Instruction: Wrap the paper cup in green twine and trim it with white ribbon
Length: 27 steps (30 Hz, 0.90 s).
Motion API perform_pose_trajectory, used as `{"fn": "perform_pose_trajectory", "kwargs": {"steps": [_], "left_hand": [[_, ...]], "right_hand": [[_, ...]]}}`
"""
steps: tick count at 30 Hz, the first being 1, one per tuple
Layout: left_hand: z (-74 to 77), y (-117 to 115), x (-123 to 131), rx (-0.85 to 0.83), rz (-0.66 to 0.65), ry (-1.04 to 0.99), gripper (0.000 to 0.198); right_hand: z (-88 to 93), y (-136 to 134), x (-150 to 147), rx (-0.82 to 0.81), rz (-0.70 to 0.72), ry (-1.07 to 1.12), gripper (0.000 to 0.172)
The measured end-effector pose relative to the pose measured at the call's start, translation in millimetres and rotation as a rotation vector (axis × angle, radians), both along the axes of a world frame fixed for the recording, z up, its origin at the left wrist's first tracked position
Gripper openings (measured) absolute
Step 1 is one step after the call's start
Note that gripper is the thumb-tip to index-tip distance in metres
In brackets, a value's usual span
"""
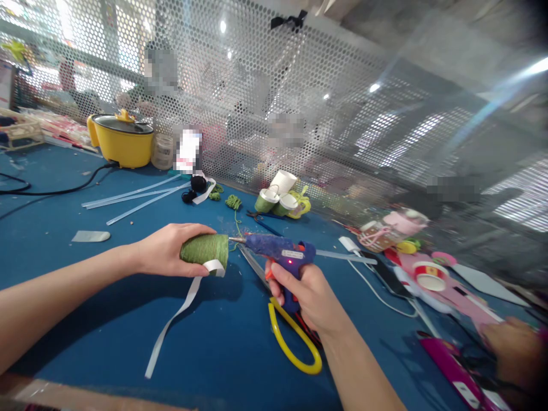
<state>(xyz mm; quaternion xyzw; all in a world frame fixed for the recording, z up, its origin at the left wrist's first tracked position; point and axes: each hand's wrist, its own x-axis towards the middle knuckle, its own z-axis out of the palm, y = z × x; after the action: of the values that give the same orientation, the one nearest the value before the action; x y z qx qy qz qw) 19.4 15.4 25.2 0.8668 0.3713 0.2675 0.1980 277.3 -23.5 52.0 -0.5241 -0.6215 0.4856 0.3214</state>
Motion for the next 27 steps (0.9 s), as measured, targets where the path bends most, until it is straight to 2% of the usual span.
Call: {"fn": "perform_pose_trajectory", "kwargs": {"steps": [5,11,17,21,27], "left_hand": [[-0.1,-0.4,-0.2,0.016,-0.009,0.000,0.058],[0.0,-0.3,0.0,0.048,-0.015,-0.031,0.057],[-0.2,-0.7,0.2,0.069,-0.003,-0.057,0.059],[2.5,-1.0,-0.8,0.056,0.014,-0.054,0.059],[4.5,0.0,-3.1,-0.001,0.065,-0.089,0.059]], "right_hand": [[-3.7,1.9,-0.6,-0.047,0.001,0.043,0.032],[-7.8,6.2,1.9,-0.048,-0.070,0.111,0.032],[-4.2,13.8,7.1,0.005,-0.224,0.156,0.034],[-11.2,30.3,21.9,0.117,-0.439,-0.118,0.037],[-34.4,52.8,42.0,0.071,-0.484,-0.417,0.038]]}}
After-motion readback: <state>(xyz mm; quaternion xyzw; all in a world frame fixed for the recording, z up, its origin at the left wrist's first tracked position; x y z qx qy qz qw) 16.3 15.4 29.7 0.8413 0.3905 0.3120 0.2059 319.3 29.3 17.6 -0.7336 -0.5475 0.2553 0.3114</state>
